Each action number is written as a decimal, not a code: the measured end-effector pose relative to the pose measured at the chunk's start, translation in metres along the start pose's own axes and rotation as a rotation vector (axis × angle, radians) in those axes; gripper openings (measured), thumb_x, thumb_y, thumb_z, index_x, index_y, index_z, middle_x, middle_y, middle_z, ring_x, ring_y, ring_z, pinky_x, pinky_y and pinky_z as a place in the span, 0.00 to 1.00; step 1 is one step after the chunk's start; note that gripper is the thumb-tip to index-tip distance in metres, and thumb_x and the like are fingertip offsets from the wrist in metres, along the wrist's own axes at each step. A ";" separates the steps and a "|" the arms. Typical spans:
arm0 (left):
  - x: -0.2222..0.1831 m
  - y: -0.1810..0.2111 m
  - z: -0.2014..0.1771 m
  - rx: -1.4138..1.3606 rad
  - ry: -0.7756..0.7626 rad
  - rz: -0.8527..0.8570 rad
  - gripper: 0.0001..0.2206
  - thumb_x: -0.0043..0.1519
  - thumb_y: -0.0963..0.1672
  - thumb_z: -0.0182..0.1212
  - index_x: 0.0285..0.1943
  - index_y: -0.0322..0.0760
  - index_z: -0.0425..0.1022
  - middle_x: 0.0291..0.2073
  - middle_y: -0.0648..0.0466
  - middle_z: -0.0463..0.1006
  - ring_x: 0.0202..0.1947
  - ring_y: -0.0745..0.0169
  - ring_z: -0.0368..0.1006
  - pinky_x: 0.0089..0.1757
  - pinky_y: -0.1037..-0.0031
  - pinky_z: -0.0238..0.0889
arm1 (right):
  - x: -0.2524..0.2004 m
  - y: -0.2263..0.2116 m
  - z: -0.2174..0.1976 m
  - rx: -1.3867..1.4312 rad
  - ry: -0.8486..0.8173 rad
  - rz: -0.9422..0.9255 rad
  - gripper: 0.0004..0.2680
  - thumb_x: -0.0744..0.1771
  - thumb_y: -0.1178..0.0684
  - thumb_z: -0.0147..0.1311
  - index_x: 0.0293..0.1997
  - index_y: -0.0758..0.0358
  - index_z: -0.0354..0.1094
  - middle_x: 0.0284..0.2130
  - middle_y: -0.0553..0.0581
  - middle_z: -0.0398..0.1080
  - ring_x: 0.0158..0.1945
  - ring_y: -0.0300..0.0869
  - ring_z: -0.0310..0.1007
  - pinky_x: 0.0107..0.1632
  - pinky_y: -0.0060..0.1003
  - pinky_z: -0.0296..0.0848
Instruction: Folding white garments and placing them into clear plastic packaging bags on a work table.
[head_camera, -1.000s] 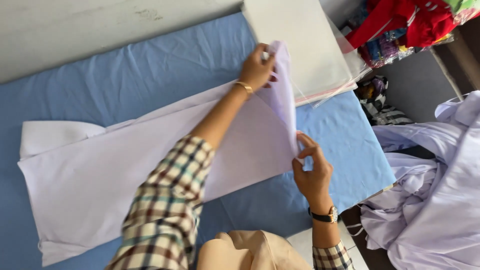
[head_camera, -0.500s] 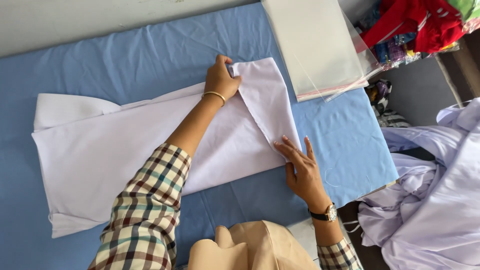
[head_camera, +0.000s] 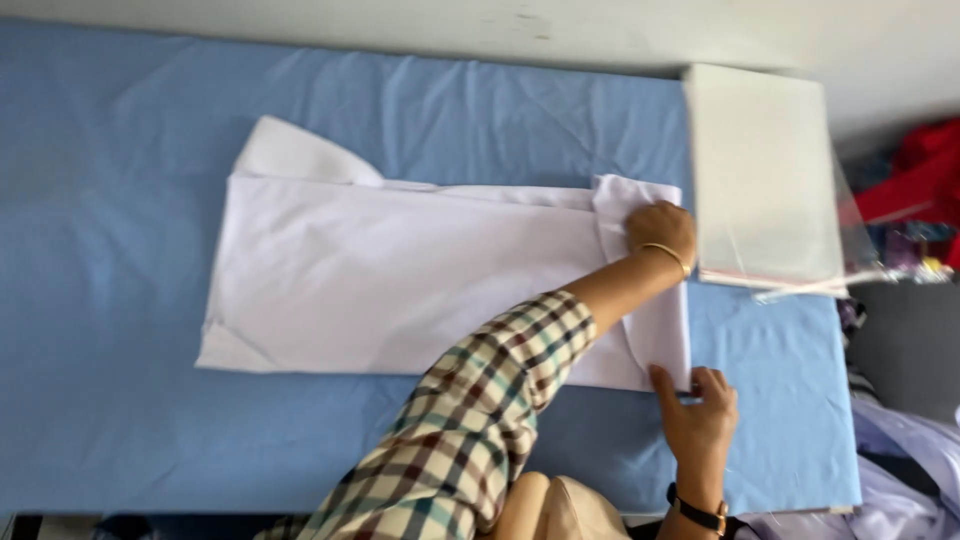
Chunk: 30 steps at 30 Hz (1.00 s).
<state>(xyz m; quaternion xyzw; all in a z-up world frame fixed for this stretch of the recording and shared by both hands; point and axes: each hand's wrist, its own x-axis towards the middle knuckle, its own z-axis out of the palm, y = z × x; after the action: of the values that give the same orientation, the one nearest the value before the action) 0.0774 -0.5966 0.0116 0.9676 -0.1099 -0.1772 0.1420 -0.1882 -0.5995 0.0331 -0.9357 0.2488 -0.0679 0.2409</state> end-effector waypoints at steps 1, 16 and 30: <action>-0.008 -0.005 -0.010 -0.098 -0.041 0.061 0.16 0.67 0.42 0.45 0.55 0.47 0.79 0.48 0.57 0.82 0.49 0.55 0.79 0.40 0.67 0.73 | -0.004 -0.003 0.001 0.142 0.097 -0.028 0.14 0.65 0.46 0.63 0.32 0.64 0.62 0.36 0.56 0.66 0.43 0.48 0.65 0.41 0.42 0.65; -0.125 -0.475 -0.167 -2.176 -0.157 0.041 0.08 0.51 0.43 0.59 0.36 0.35 0.78 0.31 0.46 0.82 0.32 0.51 0.78 0.40 0.67 0.70 | -0.127 -0.326 0.114 0.600 -0.193 -1.044 0.10 0.65 0.63 0.56 0.48 0.73 0.60 0.67 0.72 0.58 0.73 0.65 0.56 0.72 0.61 0.59; -0.165 -0.580 -0.165 -1.647 0.242 -0.027 0.19 0.62 0.34 0.53 0.61 0.40 0.72 0.45 0.46 0.83 0.35 0.61 0.78 0.31 0.74 0.73 | -0.181 -0.397 0.214 0.224 -0.069 -1.225 0.04 0.66 0.65 0.51 0.38 0.65 0.59 0.62 0.71 0.67 0.71 0.61 0.60 0.67 0.71 0.59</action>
<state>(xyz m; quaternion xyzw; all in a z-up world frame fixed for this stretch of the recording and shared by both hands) 0.0825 0.0286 0.0292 0.5679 0.0824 -0.0974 0.8131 -0.1202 -0.1189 0.0367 -0.8792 -0.3494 -0.1893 0.2627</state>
